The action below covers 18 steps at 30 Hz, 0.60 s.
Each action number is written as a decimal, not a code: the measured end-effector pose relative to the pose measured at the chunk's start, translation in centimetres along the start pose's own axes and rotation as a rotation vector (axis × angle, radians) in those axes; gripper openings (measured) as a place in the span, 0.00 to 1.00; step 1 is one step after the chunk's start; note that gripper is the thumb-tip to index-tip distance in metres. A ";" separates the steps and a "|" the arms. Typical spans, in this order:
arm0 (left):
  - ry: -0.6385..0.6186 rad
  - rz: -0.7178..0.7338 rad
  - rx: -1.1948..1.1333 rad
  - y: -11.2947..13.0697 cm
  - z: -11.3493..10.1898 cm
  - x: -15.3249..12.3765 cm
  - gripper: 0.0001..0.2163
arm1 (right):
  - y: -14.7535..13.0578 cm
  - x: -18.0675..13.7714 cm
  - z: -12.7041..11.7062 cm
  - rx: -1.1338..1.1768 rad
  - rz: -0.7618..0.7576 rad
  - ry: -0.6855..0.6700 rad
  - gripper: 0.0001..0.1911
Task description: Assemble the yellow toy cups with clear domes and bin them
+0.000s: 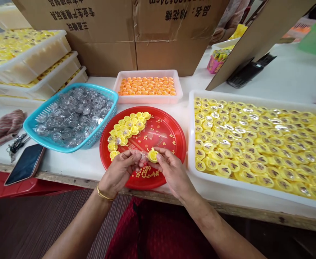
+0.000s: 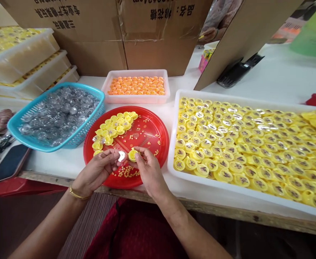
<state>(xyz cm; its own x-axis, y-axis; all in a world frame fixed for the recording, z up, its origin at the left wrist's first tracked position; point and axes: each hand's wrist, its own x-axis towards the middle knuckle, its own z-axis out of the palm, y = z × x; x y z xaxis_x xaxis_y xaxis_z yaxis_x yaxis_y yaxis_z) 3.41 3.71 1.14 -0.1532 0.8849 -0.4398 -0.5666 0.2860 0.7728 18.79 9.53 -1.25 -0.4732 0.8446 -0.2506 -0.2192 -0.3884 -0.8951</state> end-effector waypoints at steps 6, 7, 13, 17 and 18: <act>0.034 -0.065 -0.184 -1.3 1.0 1.1 0.08 | -0.5 -0.4 0.0 0.030 -0.004 -0.001 0.21; 0.034 -0.071 -0.175 -1.3 1.1 1.2 0.08 | -0.5 -0.4 0.0 0.035 -0.005 -0.004 0.21; 0.054 -0.074 -0.083 -0.8 1.3 1.7 0.10 | -0.6 -0.4 -0.2 0.027 0.000 -0.013 0.19; 0.014 -0.048 -0.101 -0.7 1.4 1.6 0.09 | -0.8 -0.4 -0.4 0.018 -0.011 -0.013 0.19; 0.009 -0.042 -0.110 -0.7 1.4 1.6 0.09 | -0.8 -0.4 -0.4 0.019 -0.013 -0.012 0.19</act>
<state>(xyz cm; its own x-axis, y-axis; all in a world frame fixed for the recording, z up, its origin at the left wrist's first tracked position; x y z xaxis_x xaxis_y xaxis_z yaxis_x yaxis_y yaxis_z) 4.66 5.40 0.56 -0.1349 0.8695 -0.4751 -0.6583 0.2798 0.6988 19.53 9.67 -0.58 -0.4804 0.8450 -0.2349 -0.2411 -0.3847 -0.8910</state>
